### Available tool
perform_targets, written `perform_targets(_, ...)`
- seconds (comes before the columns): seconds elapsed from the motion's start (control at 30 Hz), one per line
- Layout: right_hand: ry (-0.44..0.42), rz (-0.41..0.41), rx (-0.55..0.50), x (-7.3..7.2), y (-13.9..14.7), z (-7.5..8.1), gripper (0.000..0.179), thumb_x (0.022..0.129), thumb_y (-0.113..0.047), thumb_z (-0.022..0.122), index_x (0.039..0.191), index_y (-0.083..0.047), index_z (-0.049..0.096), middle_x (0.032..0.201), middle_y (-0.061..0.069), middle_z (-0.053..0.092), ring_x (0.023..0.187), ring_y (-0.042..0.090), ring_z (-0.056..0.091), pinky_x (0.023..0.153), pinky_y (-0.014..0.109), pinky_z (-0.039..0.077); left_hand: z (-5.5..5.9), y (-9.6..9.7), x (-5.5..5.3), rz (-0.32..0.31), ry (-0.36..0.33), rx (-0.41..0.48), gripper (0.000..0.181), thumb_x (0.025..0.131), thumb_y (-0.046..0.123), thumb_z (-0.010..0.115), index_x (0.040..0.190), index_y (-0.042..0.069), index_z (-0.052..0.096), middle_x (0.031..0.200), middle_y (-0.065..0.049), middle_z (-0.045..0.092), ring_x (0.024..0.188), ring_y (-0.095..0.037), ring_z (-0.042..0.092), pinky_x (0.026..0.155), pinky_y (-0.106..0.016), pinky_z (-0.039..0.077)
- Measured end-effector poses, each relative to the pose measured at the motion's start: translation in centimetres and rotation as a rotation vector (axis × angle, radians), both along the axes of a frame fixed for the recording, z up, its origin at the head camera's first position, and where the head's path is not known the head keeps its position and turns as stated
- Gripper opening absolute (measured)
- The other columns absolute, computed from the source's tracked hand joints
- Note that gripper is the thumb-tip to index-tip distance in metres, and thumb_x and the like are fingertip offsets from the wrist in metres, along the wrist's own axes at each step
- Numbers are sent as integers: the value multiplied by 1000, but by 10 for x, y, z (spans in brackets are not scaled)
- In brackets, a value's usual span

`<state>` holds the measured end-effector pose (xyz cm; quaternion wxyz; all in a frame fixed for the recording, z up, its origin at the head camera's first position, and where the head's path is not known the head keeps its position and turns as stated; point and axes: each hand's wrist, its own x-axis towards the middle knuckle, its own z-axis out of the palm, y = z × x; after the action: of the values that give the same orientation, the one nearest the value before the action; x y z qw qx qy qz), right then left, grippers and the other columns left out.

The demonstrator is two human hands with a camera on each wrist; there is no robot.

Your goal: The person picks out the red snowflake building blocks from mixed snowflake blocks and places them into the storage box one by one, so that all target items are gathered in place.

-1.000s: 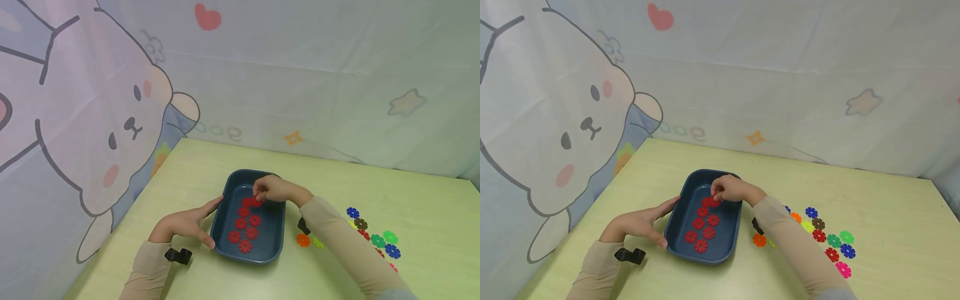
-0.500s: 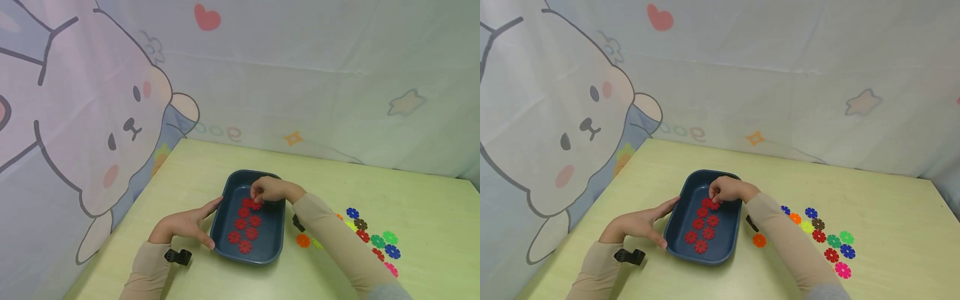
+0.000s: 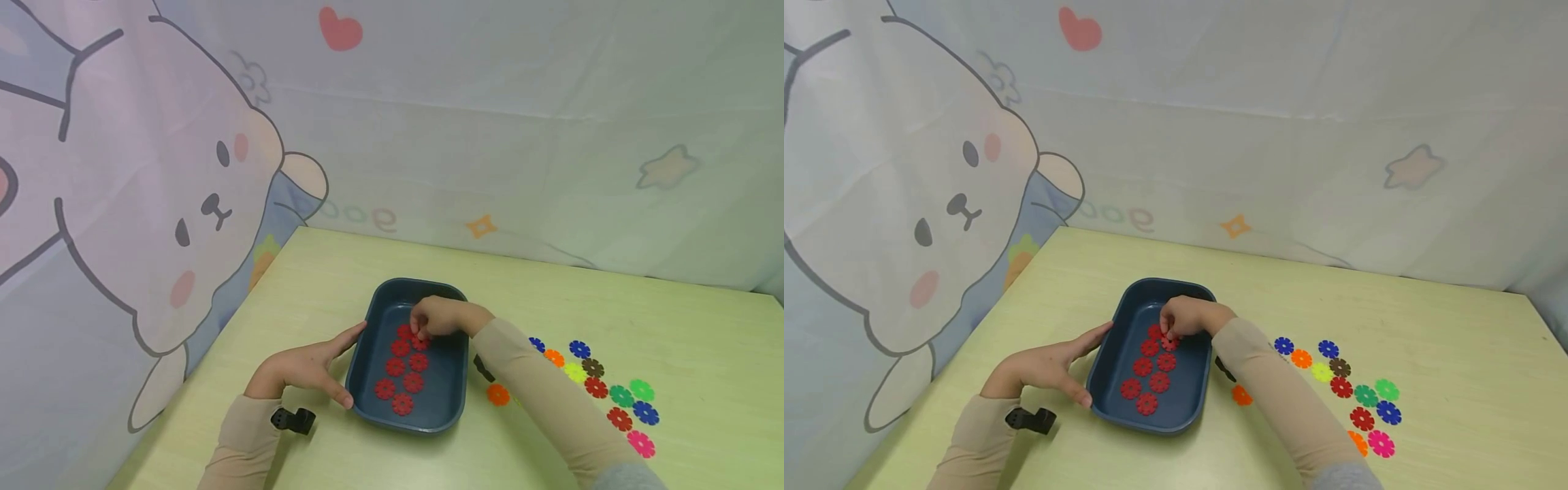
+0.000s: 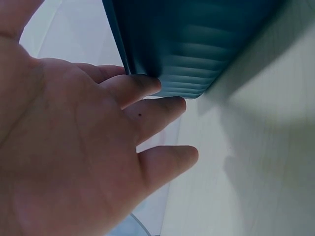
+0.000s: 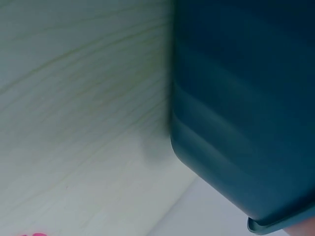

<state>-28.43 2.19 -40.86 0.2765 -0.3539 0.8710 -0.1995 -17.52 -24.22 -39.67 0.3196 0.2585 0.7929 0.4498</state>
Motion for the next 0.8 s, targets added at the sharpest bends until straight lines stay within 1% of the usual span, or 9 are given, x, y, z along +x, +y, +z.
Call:
perform_targets(0.33,20,-5,37,1,-1,-2,14,86,-1,65,78,-11,60,74,-2,58,69,13,50,64,24,43,-1,0,0,10,1,-8,126,73,25,86,155,7,-8,161,-13,-5,148,-33,-3,116,-55,10)
perform_targets(0.53,32,1,55,1,-2,-1,12,87,-2,66,79,-9,62,73,-2,57,69,13,49,65,24,42,-1,0,0,4,8,-11,127,73,29,86,155,8,-9,161,-13,-6,148,-33,-3,115,-55,10)
perform_targets(0.67,43,13,56,0,-1,-1,9,87,-3,67,81,-7,63,74,-2,58,69,13,49,65,23,42,-1,0,0,-2,9,-6,127,73,29,86,154,7,-9,161,-13,-6,148,-33,-3,115,-55,11)
perform_targets(0.8,43,3,40,1,0,2,10,87,-4,67,80,-9,63,75,-3,58,69,12,50,65,23,43,-1,0,0,-6,10,-3,126,73,30,85,154,7,-9,161,-13,-6,147,-33,-3,115,-55,10)
